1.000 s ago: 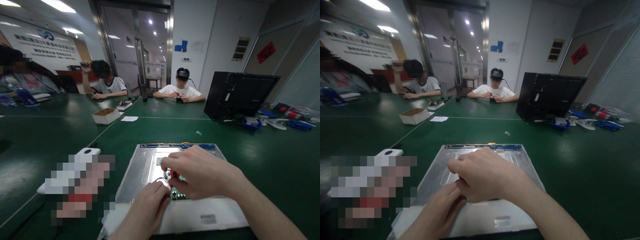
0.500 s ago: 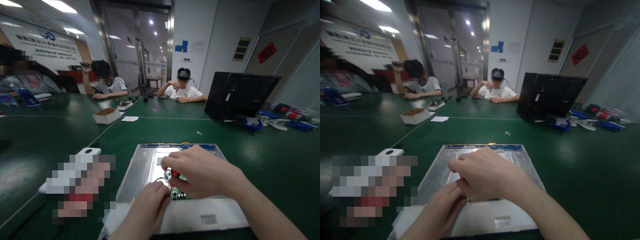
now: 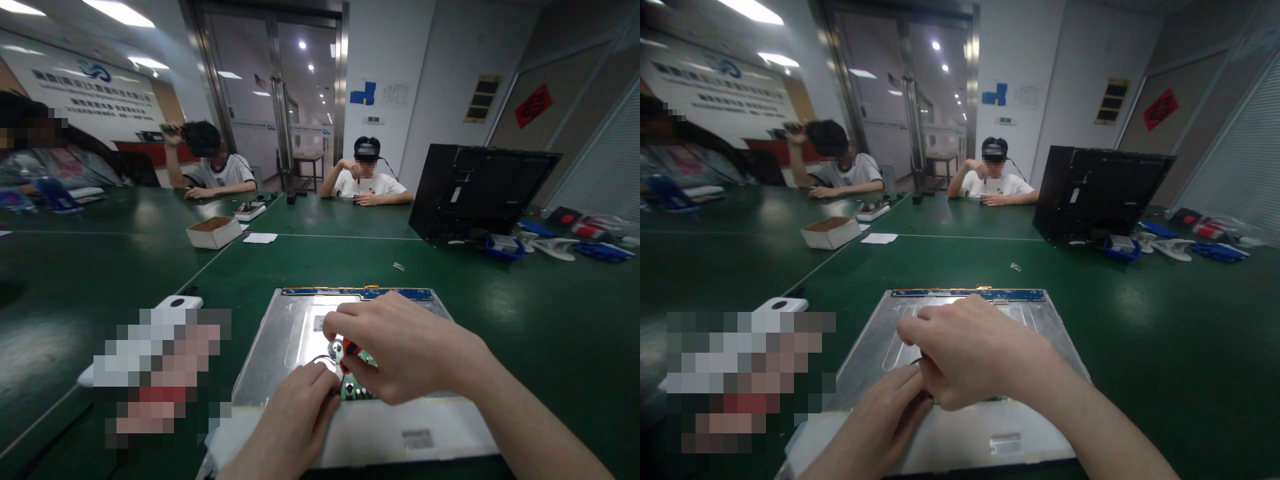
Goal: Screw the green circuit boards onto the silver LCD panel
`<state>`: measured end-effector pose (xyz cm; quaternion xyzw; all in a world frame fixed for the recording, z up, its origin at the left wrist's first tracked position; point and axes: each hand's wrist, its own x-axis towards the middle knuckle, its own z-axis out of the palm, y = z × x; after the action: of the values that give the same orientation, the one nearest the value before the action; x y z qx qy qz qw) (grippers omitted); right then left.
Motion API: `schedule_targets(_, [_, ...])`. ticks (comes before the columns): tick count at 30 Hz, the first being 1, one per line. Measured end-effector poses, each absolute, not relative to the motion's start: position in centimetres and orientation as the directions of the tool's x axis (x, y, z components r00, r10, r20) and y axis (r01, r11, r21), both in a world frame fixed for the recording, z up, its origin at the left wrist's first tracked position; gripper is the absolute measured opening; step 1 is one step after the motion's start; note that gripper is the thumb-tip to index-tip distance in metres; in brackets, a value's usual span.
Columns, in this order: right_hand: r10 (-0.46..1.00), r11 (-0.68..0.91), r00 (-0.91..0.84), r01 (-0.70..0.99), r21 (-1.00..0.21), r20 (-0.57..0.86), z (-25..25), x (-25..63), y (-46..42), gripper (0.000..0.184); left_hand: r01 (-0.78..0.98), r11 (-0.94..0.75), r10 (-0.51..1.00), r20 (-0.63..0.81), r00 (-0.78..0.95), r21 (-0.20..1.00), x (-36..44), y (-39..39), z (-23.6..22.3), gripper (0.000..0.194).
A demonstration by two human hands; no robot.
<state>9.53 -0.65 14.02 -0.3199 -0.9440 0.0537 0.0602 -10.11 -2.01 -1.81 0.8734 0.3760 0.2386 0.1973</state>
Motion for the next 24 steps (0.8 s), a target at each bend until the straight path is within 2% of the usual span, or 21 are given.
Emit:
schedule_targets(6, [0.647, 0.761, -0.76, 0.64, -0.107, 0.061, 14.0, 9.45, -0.37, 0.017, 0.577, -0.634, 0.754, 0.244, 0.61, 0.515, -10.19, -2.07, -1.75, 0.017])
schedule_targets(14, [0.608, 0.792, -0.79, 0.596, -0.134, 0.081, 13.93, 9.62, -0.6, 0.024, 0.57, -0.617, 0.76, 0.222, 0.612, 0.542, -10.01, -1.94, -1.88, 0.018])
schedule_targets(24, [0.644, 0.762, -0.763, 0.634, -0.13, 0.053, 14.01, 9.41, -0.26, 0.016, 0.58, -0.637, 0.756, 0.26, 0.601, 0.508, -10.02, -2.07, -1.55, 0.016])
